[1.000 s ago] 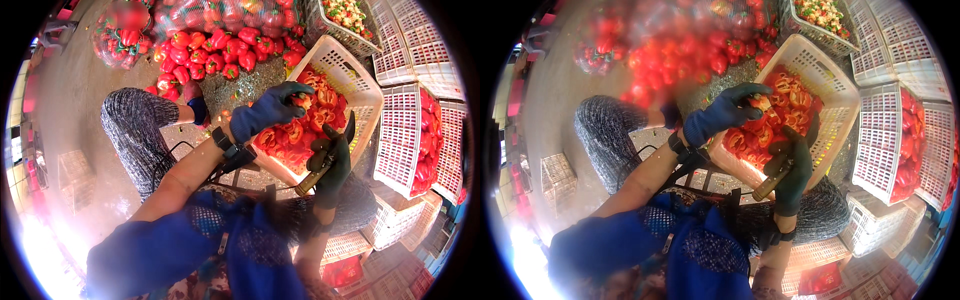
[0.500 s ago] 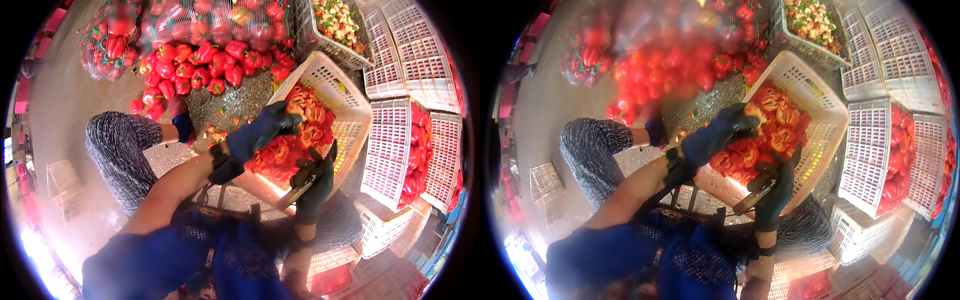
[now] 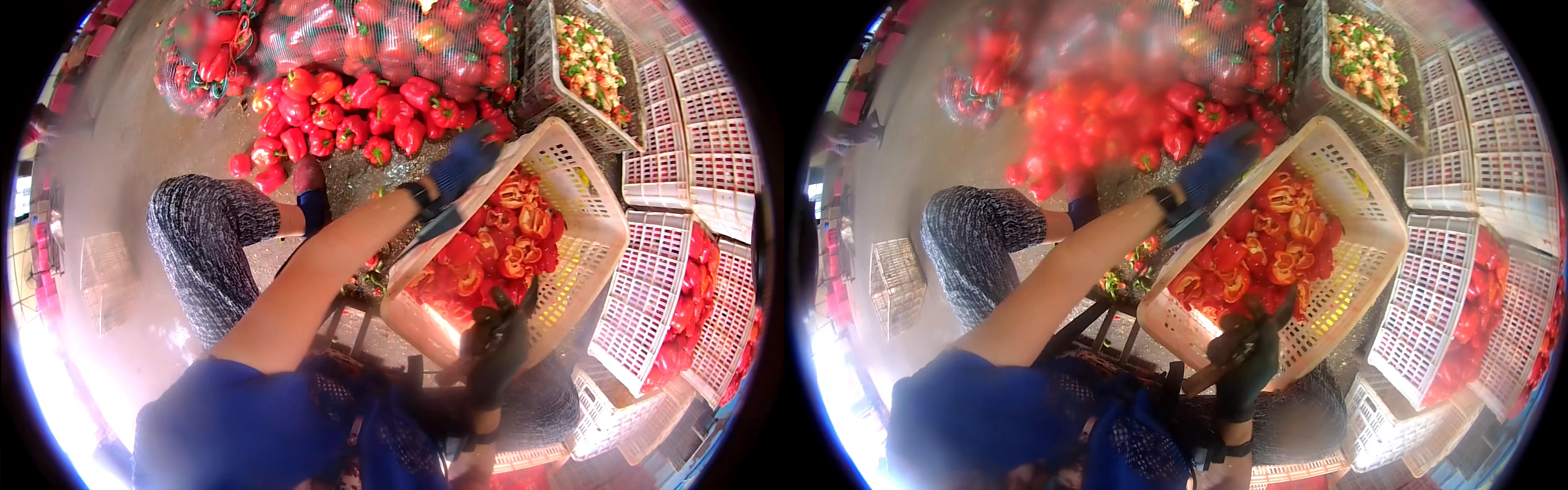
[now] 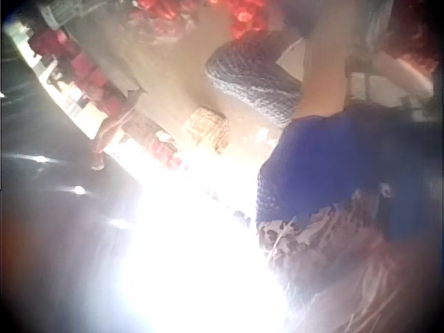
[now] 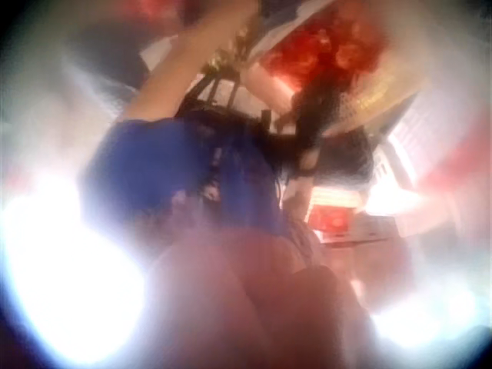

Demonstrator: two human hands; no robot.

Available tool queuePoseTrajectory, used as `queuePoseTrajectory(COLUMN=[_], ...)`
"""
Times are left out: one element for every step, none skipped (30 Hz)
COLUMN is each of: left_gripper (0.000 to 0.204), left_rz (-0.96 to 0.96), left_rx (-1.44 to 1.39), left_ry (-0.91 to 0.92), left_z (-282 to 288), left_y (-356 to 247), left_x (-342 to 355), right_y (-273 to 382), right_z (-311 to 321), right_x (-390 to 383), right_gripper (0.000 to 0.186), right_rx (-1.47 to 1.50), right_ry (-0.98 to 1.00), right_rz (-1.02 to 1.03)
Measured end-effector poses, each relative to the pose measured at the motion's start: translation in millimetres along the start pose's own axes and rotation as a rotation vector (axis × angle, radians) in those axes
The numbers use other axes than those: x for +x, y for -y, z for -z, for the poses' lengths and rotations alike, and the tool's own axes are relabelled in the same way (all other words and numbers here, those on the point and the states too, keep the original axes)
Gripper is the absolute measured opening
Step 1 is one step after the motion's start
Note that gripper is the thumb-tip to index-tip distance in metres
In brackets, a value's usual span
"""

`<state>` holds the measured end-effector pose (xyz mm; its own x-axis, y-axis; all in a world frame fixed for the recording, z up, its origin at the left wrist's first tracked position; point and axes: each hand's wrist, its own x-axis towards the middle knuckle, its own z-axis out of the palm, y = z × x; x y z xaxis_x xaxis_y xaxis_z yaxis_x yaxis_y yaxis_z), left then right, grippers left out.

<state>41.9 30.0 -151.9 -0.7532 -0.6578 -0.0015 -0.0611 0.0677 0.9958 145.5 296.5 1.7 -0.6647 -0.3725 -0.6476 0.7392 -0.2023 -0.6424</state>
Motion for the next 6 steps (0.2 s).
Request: queuePoseTrajectory(left_gripper=[0.040,0.042,0.044,0.045,0.046,0.047], left_rz=[0.116,0.055,-0.007,-0.009,-0.018,-0.028], left_rx=[0.120,0.287,0.452,0.494,0.536,0.578], left_ry=[-0.027,-0.113,-0.188,-0.204,-0.221,-0.237], left_z=[20.4,41.2,56.3,67.7,78.6,87.0], left_y=[48.6,93.2,120.7,126.4,119.7,94.4], left_x=[-20.9,-40.7,-54.0,-57.2,-54.3,-43.4], right_y=[-2.9,-6.8,-11.8,-17.4,-22.8,-24.4], right_z=[-1.6,-7.5,-11.3,-11.5,-11.3,-13.7], right_x=[-5.4,-11.7,-15.9,-16.5,-17.3,-13.1], right_gripper=[0.050,0.051,0.051,0.058,0.065,0.065], right_rx=[-0.011,-0.019,-0.022,-0.081,-0.139,-0.138], right_ry=[0.015,0.029,0.037,0.101,0.170,0.170], right_rz=[-0.137,-0.274,-0.407,-0.404,-0.395,-0.403])
